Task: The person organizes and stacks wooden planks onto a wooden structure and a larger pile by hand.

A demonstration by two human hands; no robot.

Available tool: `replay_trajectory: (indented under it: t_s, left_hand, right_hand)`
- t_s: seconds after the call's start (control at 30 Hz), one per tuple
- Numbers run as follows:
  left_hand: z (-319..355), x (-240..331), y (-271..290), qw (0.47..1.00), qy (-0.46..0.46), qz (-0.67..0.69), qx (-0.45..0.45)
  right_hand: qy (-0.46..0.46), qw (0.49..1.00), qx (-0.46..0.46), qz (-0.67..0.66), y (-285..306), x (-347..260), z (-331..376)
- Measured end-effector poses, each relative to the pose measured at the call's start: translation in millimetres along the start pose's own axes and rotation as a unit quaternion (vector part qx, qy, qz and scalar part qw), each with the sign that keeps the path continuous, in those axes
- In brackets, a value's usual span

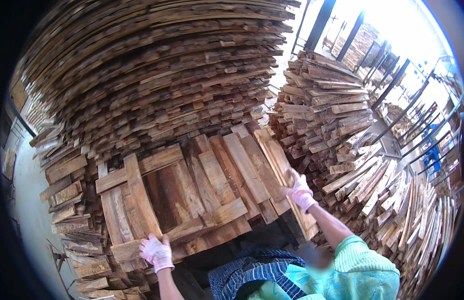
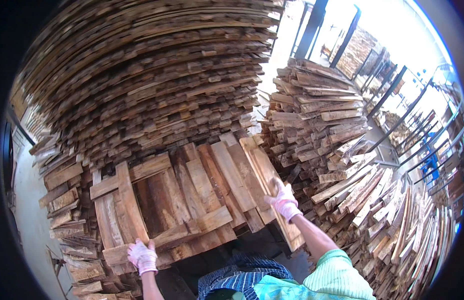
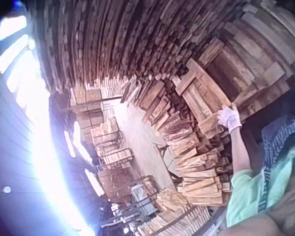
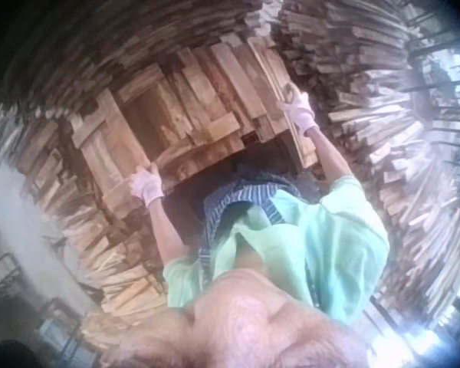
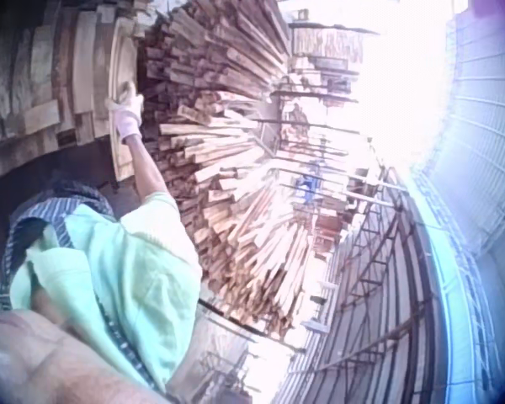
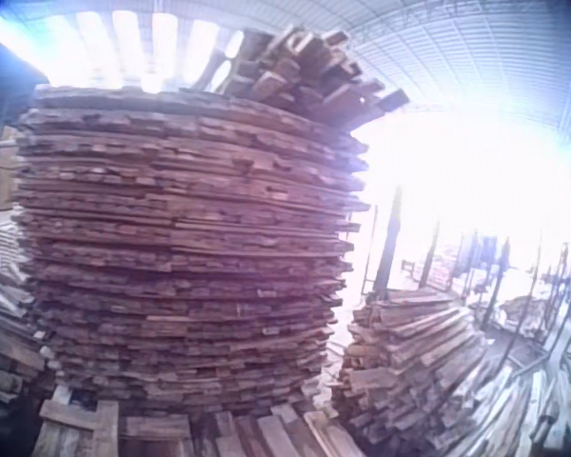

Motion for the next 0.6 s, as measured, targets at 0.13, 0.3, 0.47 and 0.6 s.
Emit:
replay_trajectory:
  t_s: [0.13, 0.3, 0.47, 0.6]
  left_hand:
    - [-58.5, -3.9, 2.5, 0.994, 0.033, 0.102, 0.027]
    - [-101.7, 60.9, -18.6, 0.989, 0.106, 0.102, -0.003]
    - [-108.1, 48.5, -34.8, 0.969, 0.086, 0.228, 0.044]
    - [-100.9, 20.6, -33.7, 0.948, -0.010, 0.300, 0.106]
  right_hand:
    - [-0.042, 0.996, -0.034, 0.065, 2.8, 9.2, -108.6]
    - [-0.044, 0.990, -0.050, 0.125, -8.1, 69.4, -209.0]
    - [0.001, 0.994, -0.021, 0.105, -29.0, 85.9, -222.2]
    - [0.060, 0.987, 0.014, 0.150, -38.4, 76.7, -216.8]
Point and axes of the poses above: each hand's wrist, its own z-axis away from the middle knuckle, its own y-axis out of the back of the hand, x = y × z, the point moved 1 cm from there along -z, towards the middle knuckle
